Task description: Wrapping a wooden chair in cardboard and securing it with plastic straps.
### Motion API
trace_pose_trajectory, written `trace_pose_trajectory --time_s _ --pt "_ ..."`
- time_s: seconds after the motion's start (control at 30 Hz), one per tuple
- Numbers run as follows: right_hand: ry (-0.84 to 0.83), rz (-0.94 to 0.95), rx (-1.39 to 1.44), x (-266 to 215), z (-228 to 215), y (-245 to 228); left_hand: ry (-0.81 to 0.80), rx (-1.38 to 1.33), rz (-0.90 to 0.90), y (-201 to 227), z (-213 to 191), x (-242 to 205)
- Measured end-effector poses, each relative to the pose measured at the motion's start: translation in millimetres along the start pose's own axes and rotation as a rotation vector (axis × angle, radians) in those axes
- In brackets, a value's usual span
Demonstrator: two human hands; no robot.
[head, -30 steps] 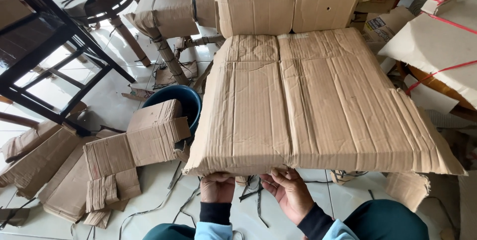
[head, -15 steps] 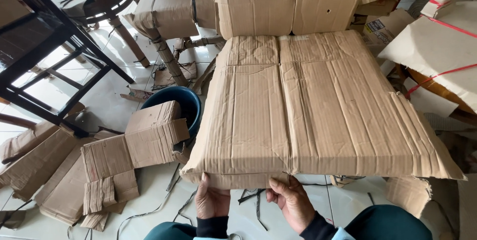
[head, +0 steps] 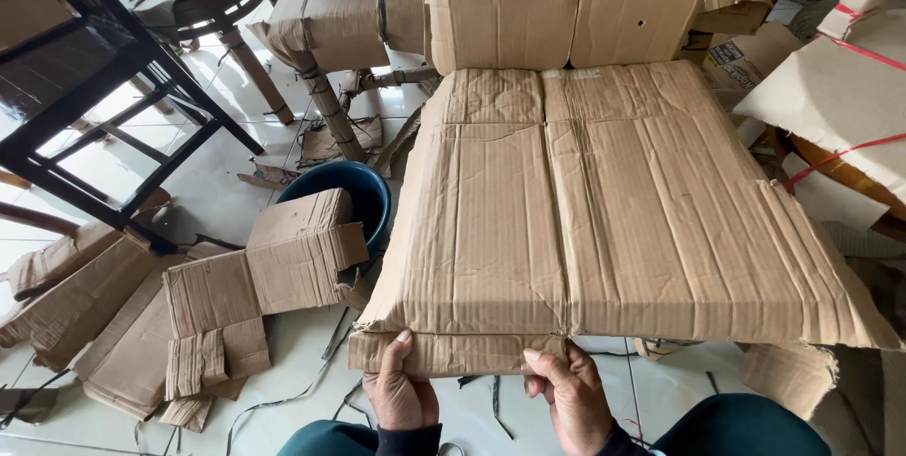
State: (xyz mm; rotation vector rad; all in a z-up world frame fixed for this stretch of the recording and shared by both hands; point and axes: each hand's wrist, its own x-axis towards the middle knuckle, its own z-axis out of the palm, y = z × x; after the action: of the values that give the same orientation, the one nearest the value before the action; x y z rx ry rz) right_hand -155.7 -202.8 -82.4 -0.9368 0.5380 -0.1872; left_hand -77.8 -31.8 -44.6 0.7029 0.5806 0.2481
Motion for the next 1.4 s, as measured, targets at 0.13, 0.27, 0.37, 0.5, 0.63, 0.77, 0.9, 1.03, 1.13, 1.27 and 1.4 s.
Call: trace_pose_trajectory --time_s 0.13,0.27,0.37,0.5,0.63,0.77,0.9,1.03,1.13,1.27,1.4 --pt "-0.005 -0.09 -0.086 -8.6 5.5 -8.6 0.086 0.03 0.033 8.5 16.6 -16.6" --pt "0.023 -0.133 -0.205 -15.2 10.0 -14.4 0.1 0.019 -0.046 14.0 22.5 -23.9" --pt "0.061 -0.084 -0.184 -8.5 7.0 -6.2 0.06 0.119 -0.122 12.1 22.7 -33.0" --pt "0.076 -0.101 -0.154 -13.7 11.5 -8.2 0.056 0.232 -0.175 9.1 24.1 -41.1" --pt "0.083 -0.127 -0.061 -16.2 8.9 -4.7 0.045 0.098 -0.159 13.9 29.9 -46.8" --pt "0.057 -0.108 -0.04 -18.9 11.1 -13.0 0.02 -0.015 -0.205 11.8 27.8 -39.0" --pt "0.029 -0.144 -0.041 -3.6 -2.3 2.0 -0.136 -0.014 -0.436 -29.0 -41.3 20.0" --pt "0.092 -0.031 0.086 3.8 -6.5 13.7 -0.308 -0.087 -0.522 -52.6 -68.8 50.9" --pt "0.11 -0.018 0.118 5.8 -1.3 13.5 -0.279 -0.093 -0.506 -58.6 -60.7 59.7" --pt "0.155 0.005 0.198 19.0 1.1 20.7 -0.268 -0.168 -0.5 -65.3 -44.9 65.6" --pt "0.162 -0.001 0.281 27.1 7.8 19.4 -0.315 -0.086 -0.457 -66.9 -32.0 68.9"
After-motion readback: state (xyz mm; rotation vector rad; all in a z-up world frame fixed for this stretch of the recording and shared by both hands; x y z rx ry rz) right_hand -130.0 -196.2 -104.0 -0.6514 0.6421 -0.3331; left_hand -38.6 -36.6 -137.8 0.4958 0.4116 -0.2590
